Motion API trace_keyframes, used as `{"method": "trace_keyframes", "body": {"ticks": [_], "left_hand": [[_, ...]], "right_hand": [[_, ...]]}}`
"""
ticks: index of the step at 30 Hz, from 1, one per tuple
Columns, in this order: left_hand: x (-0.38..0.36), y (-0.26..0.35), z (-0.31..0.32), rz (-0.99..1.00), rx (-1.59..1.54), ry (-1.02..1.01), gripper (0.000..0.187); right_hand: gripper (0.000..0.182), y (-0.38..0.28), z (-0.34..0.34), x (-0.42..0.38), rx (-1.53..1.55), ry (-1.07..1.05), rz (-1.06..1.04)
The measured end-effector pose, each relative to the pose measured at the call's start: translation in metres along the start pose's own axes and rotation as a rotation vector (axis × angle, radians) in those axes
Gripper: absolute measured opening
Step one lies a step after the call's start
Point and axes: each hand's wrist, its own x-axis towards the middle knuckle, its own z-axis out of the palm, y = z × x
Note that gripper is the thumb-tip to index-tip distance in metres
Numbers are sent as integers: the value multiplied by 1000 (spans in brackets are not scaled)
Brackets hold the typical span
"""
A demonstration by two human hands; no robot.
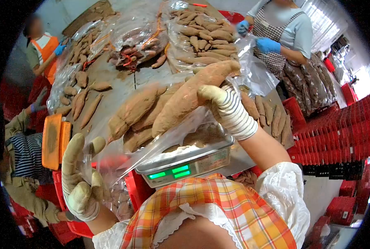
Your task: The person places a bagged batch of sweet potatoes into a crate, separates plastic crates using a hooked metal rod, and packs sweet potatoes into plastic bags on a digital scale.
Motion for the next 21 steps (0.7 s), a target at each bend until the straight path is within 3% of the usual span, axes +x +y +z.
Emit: {"method": "trace_keyframes", "body": {"ticks": [4, 9, 10, 13, 19, 20, 21], "left_hand": [[-4, 3, 9, -78, 69, -22, 92], [-6, -3, 16, -5, 268, -97, 95], [-6, -5, 18, -10, 276, -87, 95], [-1, -7, 20, 112, 456, -160, 99], [0, -9, 11, 273, 757, -72, 101], [-2, -7, 6, 375, 886, -29, 99], [-3, -6, 3, 474, 1015, 14, 97]], "right_hand": [[63, 17, -29, -9, 299, 160, 12], [56, 5, -39, -23, 468, 234, -37], [48, 1, -44, -27, 503, 302, -76], [37, -15, -62, -42, 543, 407, -157], [39, -34, -131, -54, 576, 672, -369], [40, -35, -162, -57, 625, 759, -289], [45, -30, -175, -53, 591, 849, -431]]}}
